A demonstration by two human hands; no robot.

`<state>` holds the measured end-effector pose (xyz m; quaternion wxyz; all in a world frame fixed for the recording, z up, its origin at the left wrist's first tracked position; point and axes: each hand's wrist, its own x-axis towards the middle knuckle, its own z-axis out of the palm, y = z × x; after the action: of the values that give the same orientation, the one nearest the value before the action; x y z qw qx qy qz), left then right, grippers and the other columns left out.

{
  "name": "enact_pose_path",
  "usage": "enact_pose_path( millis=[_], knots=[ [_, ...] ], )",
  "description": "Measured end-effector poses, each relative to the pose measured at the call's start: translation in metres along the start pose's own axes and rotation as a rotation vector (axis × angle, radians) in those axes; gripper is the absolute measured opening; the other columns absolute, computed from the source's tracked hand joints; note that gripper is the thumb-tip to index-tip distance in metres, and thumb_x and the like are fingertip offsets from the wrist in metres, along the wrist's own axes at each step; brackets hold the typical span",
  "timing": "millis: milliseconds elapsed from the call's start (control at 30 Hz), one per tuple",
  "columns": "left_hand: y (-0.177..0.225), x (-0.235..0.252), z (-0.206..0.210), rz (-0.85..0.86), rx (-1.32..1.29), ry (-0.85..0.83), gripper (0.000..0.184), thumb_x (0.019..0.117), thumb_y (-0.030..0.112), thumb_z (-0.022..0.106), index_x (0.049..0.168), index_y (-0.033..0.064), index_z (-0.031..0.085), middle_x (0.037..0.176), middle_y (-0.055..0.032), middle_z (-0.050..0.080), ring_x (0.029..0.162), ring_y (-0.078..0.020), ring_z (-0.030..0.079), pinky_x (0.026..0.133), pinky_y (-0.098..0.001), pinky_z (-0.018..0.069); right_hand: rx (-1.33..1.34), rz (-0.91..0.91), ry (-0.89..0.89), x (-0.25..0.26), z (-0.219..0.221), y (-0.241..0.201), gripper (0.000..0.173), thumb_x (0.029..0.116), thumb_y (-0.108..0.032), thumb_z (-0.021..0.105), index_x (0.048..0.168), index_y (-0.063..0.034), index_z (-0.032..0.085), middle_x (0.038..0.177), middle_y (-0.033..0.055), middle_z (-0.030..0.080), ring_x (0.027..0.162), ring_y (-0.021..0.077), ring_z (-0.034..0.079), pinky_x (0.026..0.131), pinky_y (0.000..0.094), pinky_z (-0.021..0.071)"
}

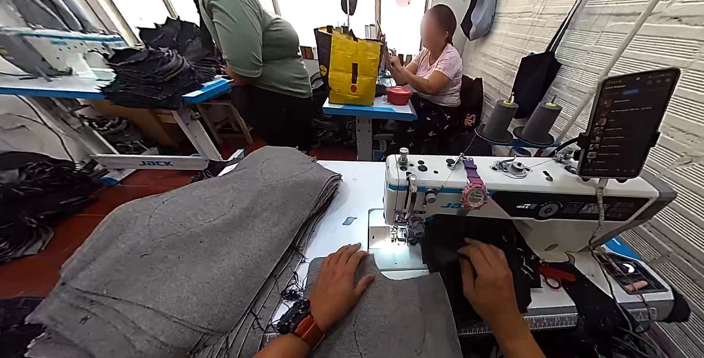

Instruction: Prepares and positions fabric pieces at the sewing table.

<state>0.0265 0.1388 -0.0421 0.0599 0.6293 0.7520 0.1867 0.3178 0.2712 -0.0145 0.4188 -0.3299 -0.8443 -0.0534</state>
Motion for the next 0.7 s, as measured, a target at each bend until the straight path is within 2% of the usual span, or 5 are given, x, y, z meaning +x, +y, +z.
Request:
enact_pose_path(
  millis=[133,267,400,533,700],
  knots=[
    [-0.002,-0.003,-0.011,0.102,-0.121,-0.068,0.045,0.0956,0.049,0.066,0.119,0.0108,0.072,0.139,-0.0106,0.062,0.132,-0.0332,0.054,0.108,-0.0562,0.0412,0.318,0.195,-0.226,-0.030,-0.018,-0.070,0.027,0.0986,-0.011,0.046,0.107,0.0026,0.068,0.125,0.0146,0.072,0.119,0.0293,0.068,0.099,0.0470,0.0554],
    [-0.011,-0.023,-0.003,0.487,-0.229,0.196,0.042,0.0948,0.050,0.064,0.089,0.0083,0.067,0.087,-0.0094,0.070,0.092,-0.0272,0.068,0.092,-0.0468,0.0524,0.810,0.297,-0.370,-0.047,-0.006,-0.117,0.019,0.1016,-0.003,0.044,0.106,0.0059,0.060,0.132,0.0184,0.068,0.132,0.0295,0.061,0.109,0.0481,0.0488],
    [-0.020,-0.047,0.003,0.361,-0.497,0.342,0.072,0.1051,0.065,0.028,0.137,0.0051,0.053,0.070,-0.0015,0.057,0.061,-0.0105,0.056,0.061,-0.0313,0.0533,0.986,0.077,-0.575,-0.053,0.029,-0.135,0.026,0.1021,-0.008,0.048,0.111,0.0089,0.065,0.128,0.0201,0.069,0.135,0.0300,0.057,0.124,0.0555,0.0253],
    [-0.019,-0.049,-0.003,0.227,-0.197,0.294,0.042,0.1029,0.045,0.050,0.111,0.0162,0.079,0.079,-0.0045,0.076,0.069,-0.0228,0.071,0.068,-0.0514,0.0569,1.008,-0.149,-0.727,-0.034,0.033,-0.128,0.048,0.1043,-0.036,0.056,0.113,0.0098,0.067,0.127,0.0241,0.067,0.133,0.0323,0.058,0.123,0.0514,0.0286],
    [-0.035,-0.054,0.002,0.301,-0.108,0.258,0.033,0.0968,0.051,0.060,0.104,0.0262,0.081,0.091,0.0036,0.078,0.080,-0.0169,0.073,0.077,-0.0467,0.0568,0.321,0.279,-0.266,-0.034,-0.017,-0.053,0.034,0.0990,-0.035,0.062,0.108,-0.0039,0.073,0.120,0.0128,0.072,0.114,0.0282,0.068,0.096,0.0502,0.0550]
  ],
)
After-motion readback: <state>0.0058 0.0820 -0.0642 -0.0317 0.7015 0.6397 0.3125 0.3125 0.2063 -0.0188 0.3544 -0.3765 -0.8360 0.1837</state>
